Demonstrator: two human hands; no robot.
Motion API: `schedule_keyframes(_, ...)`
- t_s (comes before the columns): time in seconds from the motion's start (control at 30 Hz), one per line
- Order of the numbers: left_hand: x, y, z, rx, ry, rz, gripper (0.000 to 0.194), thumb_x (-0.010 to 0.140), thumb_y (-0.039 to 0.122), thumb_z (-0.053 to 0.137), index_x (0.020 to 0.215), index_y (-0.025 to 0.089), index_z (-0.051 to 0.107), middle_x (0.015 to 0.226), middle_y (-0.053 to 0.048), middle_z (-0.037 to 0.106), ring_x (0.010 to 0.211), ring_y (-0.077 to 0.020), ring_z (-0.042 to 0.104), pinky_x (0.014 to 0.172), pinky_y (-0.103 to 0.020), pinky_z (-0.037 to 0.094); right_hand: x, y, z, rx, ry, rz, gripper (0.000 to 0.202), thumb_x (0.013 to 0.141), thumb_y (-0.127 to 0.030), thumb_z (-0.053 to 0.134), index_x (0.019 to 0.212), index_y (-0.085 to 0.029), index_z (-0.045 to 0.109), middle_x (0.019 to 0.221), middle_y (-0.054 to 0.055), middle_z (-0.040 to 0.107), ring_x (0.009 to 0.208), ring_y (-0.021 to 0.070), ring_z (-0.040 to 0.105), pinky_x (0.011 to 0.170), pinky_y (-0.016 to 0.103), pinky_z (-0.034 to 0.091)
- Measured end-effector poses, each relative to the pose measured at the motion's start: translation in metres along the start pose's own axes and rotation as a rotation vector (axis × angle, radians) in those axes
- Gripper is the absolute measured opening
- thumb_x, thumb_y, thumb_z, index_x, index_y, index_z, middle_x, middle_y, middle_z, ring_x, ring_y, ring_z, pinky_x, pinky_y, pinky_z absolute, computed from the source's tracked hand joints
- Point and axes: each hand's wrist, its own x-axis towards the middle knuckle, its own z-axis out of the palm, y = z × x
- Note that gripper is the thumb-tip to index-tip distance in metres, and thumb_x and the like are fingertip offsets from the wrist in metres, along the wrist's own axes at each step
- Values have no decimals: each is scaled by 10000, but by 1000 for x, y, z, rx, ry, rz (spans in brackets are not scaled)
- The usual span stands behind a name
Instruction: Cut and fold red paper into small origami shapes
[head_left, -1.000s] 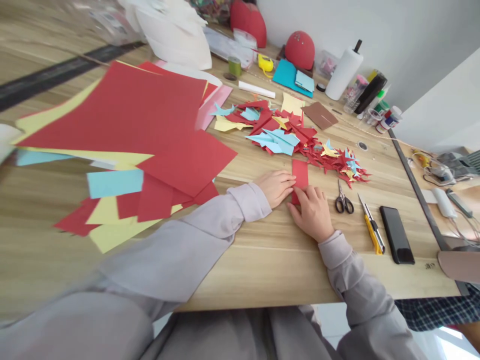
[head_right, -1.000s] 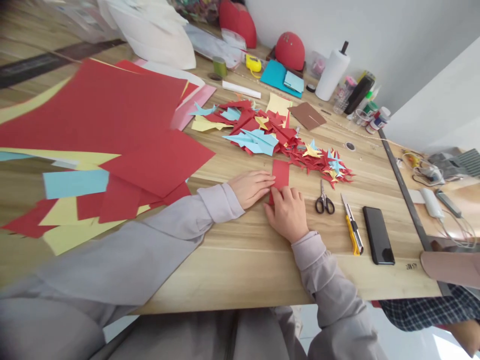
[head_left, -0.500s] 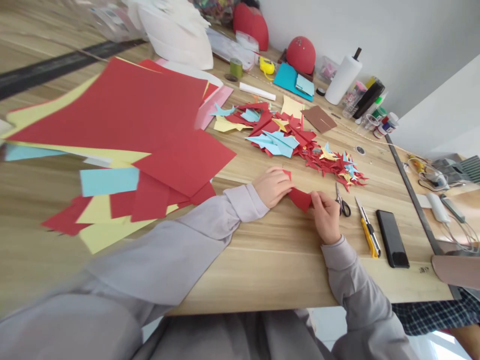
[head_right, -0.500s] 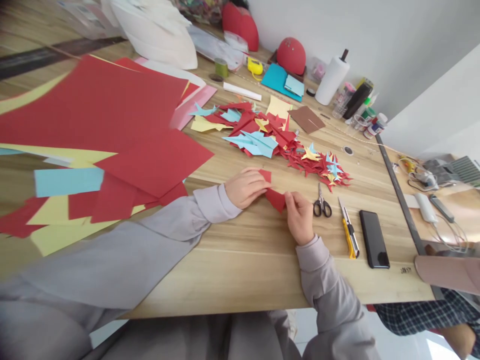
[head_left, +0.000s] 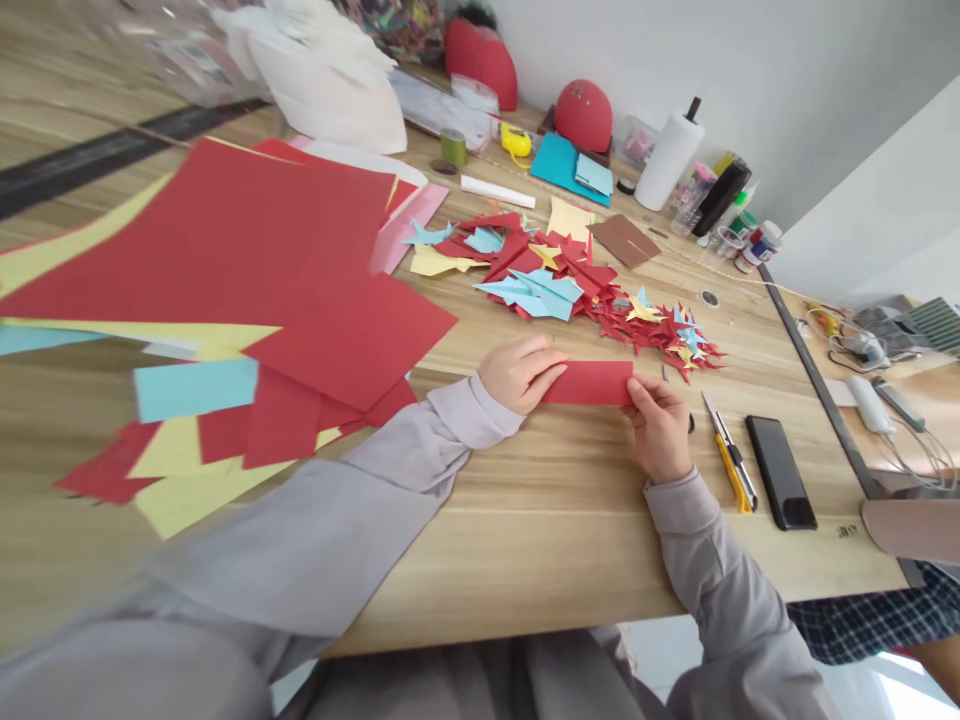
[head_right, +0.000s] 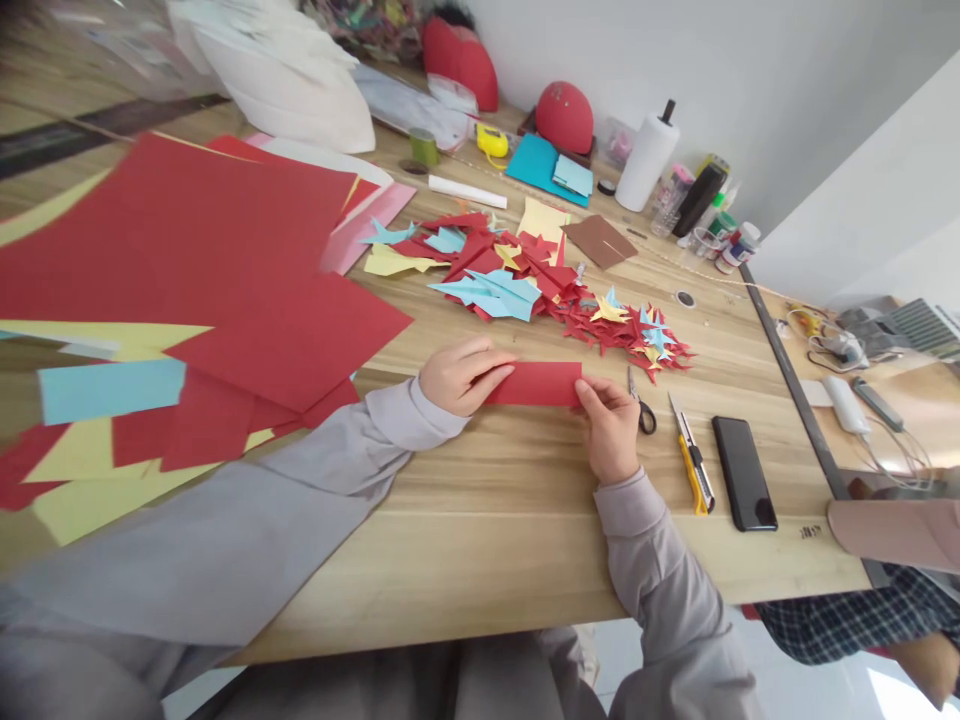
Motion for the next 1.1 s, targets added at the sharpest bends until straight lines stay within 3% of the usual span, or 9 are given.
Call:
schedule_keyframes(0.27,0,1,1,-208,-5,-175,255,902,305,476,874,156,682,748,-51,642,707,-145,604,667,-256,492,0,-4,-2,109,-84,73,234,675,-366,763,817,-182,728,740,16,732,603,114,649,538,216,547)
schedule_keyframes(0.53,1,2,0,-242,-28,-202,257,892,306,482,848,160,689,760,-50,658,709,-145,611,673,-265,499,3,4,-4,5,-58,27,250,641,-362,779,821,-202,713,764,2,723,629,126,640,571,256,544)
schedule_keyframes(0.6,1,4,-1,-248,-12,-189,243,888,295,486,860,164,689,754,-50,648,702,-143,605,658,-266,498,3,5,-5,-101,-36,-69,239,633,-338,783,822,-212,708,777,-1,717,644,136,634,587,281,542)
schedule_keyframes(0.7,0,5,-2,-231,66,-142,214,870,247,495,878,170,694,802,-67,649,728,-149,604,670,-287,501,-2,0,-6,-337,-24,-370,117,737,-295,706,835,-232,708,821,13,706,734,160,639,691,333,539)
schedule_keyframes(0.8,-1,0,0,-112,126,-69,224,837,198,486,836,192,710,856,-83,660,782,-174,600,716,-343,496,-11,-8,-6,-636,-144,-726,129,809,-187,618,871,-254,708,911,42,695,884,191,630,809,383,499)
schedule_keyframes(0.9,-2,-9,6,39,56,-43,249,805,181,478,789,200,726,923,-99,676,851,-215,594,741,-396,480,-18,-8,-5,-955,-308,-963,192,803,-128,590,881,-262,702,913,42,697,911,199,611,844,403,445)
schedule_keyframes(0.97,-4,-15,11,88,-50,-89,257,801,178,477,805,192,733,943,-98,688,884,-229,593,767,-412,479,-19,-4,-4,-1146,-416,-993,204,793,-111,571,860,-257,696,886,29,701,924,203,596,889,423,396)
schedule_keyframes(1.1,-7,-23,19,108,-226,-132,265,768,156,494,860,184,740,946,-79,713,896,-236,596,801,-430,478,-16,1,-6,-1294,-608,-829,201,747,-109,541,823,-228,684,882,23,682,892,191,573,953,434,326)
